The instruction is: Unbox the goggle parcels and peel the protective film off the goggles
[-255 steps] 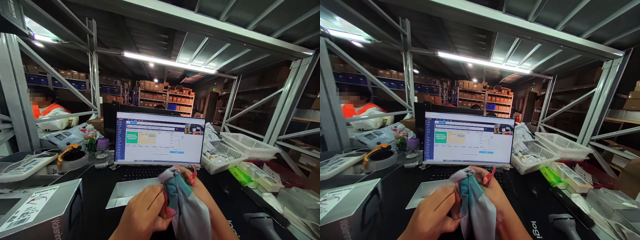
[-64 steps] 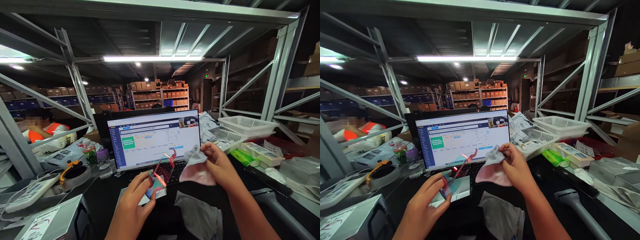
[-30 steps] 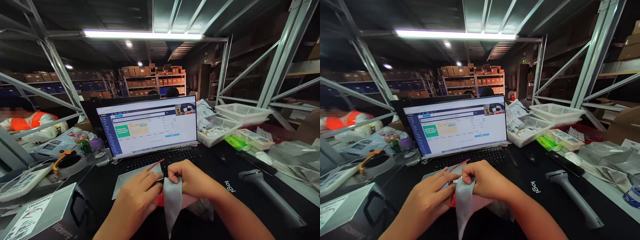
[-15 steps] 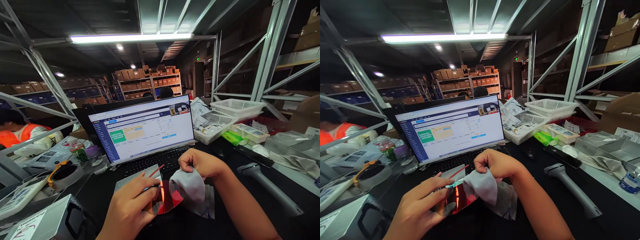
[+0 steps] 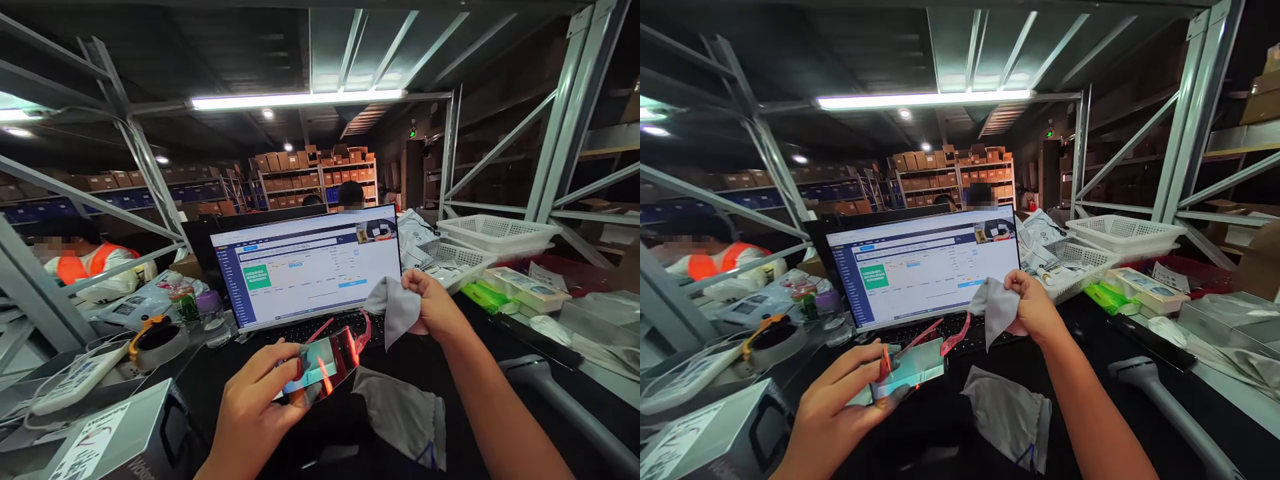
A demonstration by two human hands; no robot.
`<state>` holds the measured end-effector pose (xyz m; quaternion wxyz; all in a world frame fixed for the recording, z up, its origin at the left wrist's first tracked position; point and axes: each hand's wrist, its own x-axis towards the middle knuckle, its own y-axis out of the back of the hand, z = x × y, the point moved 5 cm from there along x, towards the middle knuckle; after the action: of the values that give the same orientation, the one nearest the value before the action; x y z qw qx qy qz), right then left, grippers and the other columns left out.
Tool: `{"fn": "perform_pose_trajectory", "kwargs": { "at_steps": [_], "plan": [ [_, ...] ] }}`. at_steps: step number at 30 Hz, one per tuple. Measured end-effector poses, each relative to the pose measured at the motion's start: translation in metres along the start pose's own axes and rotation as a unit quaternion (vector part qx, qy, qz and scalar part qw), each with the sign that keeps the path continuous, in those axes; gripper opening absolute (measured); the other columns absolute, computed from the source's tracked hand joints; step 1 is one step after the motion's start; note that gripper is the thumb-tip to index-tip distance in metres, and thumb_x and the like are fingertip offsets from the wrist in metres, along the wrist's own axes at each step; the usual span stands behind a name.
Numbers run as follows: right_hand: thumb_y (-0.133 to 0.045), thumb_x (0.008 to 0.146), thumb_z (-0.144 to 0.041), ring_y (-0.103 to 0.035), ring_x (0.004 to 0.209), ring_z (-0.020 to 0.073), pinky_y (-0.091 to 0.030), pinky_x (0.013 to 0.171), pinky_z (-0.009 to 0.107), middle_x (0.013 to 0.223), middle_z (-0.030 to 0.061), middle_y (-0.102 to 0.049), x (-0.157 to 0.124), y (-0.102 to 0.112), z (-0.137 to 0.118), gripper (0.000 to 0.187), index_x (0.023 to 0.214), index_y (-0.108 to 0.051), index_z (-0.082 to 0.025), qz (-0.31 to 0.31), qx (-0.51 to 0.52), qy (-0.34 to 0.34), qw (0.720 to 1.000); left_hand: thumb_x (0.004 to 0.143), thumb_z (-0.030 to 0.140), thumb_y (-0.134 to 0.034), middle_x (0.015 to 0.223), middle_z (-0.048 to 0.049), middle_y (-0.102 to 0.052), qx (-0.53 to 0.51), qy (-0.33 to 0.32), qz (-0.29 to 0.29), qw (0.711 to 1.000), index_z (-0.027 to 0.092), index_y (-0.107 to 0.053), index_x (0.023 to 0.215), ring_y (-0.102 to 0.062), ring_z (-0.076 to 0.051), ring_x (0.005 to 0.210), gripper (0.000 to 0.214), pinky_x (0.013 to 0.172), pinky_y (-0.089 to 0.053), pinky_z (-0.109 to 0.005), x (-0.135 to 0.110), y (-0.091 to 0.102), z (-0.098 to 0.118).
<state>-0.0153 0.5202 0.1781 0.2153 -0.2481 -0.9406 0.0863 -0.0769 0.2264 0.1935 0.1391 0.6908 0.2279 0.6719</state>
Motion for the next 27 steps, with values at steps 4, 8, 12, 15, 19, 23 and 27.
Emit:
{"fn": "perform_pose_trajectory", "kwargs": {
  "at_steps": [4, 8, 12, 15, 19, 23, 27],
  "plan": [
    [-0.077, 0.065, -0.023, -0.057, 0.052, 0.0114, -0.045, 0.047, 0.019, 0.072, -0.0052, -0.067, -0.015, -0.003, -0.015, 0.033, 0.087, -0.054, -0.024, 0.075, -0.020, 0.045, 0.996, 0.088, 0.019, -0.067, 0.100, -0.0054, -0.068, 0.015, -0.006, 0.003, 1.000, 0.021, -0.062, 0.092, -0.070, -0.017, 0.096, 0.007, 0.095, -0.056, -0.030, -0.001, 0.001, 0.001],
    [-0.070, 0.077, -0.022, -0.070, 0.074, 0.0178, -0.054, 0.059, 0.024, 0.094, 0.0025, -0.075, -0.041, -0.018, -0.028, 0.027, 0.103, -0.063, -0.024, 0.104, -0.125, 0.161, 0.973, 0.091, 0.021, -0.064, 0.100, -0.0065, -0.068, 0.058, -0.040, 0.021, 0.997, 0.020, -0.062, 0.097, -0.069, -0.018, 0.091, 0.007, 0.092, -0.058, -0.032, 0.001, 0.005, 0.006],
    [-0.064, 0.083, -0.011, -0.073, 0.097, 0.0198, -0.059, 0.082, 0.028, 0.110, 0.0045, -0.076, -0.074, -0.054, -0.034, 0.042, 0.123, -0.065, -0.026, 0.086, -0.306, 0.348, 0.882, 0.089, 0.018, -0.066, 0.099, -0.0071, -0.069, 0.096, -0.050, 0.042, 0.993, 0.017, -0.063, 0.098, -0.068, -0.018, 0.088, 0.009, 0.087, -0.058, -0.031, 0.000, 0.007, 0.010],
    [-0.054, 0.087, -0.005, -0.072, 0.108, 0.0207, -0.055, 0.102, 0.037, 0.115, 0.0061, -0.076, -0.096, -0.095, -0.019, 0.050, 0.133, -0.059, -0.023, 0.008, -0.343, 0.459, 0.820, 0.088, 0.017, -0.067, 0.097, -0.0070, -0.069, 0.106, -0.038, 0.052, 0.992, 0.017, -0.064, 0.095, -0.069, -0.018, 0.087, 0.007, 0.090, -0.058, -0.032, -0.002, 0.006, 0.011],
    [-0.042, 0.089, -0.003, -0.057, 0.130, 0.0235, -0.034, 0.120, 0.047, 0.118, 0.0116, -0.074, -0.117, -0.135, 0.009, 0.046, 0.132, -0.057, -0.009, -0.033, -0.360, 0.557, 0.747, 0.090, 0.016, -0.062, 0.094, -0.0081, -0.071, 0.118, -0.032, 0.057, 0.991, 0.017, -0.066, 0.093, -0.070, -0.020, 0.087, 0.005, 0.086, -0.059, -0.032, -0.002, 0.004, 0.011],
    [-0.041, 0.097, -0.009, -0.062, 0.125, 0.0198, -0.035, 0.120, 0.035, 0.107, 0.0086, -0.078, -0.116, -0.142, 0.018, 0.033, 0.120, -0.064, -0.008, -0.103, -0.384, 0.609, 0.686, 0.091, 0.009, -0.054, 0.091, -0.0095, -0.071, 0.097, -0.022, 0.060, 0.993, 0.016, -0.065, 0.090, -0.070, -0.018, 0.084, 0.013, 0.078, -0.059, -0.029, -0.002, -0.001, 0.008],
    [-0.048, 0.096, -0.011, -0.062, 0.125, 0.0194, -0.042, 0.116, 0.039, 0.122, 0.0104, -0.073, -0.091, -0.119, 0.012, 0.038, 0.133, -0.056, -0.014, -0.042, -0.342, 0.518, 0.783, 0.084, 0.013, -0.069, 0.089, -0.0076, -0.070, 0.104, -0.018, 0.080, 0.991, 0.016, -0.064, 0.090, -0.068, -0.019, 0.082, 0.008, 0.075, -0.057, -0.028, -0.005, -0.006, 0.009]
  ]
}}
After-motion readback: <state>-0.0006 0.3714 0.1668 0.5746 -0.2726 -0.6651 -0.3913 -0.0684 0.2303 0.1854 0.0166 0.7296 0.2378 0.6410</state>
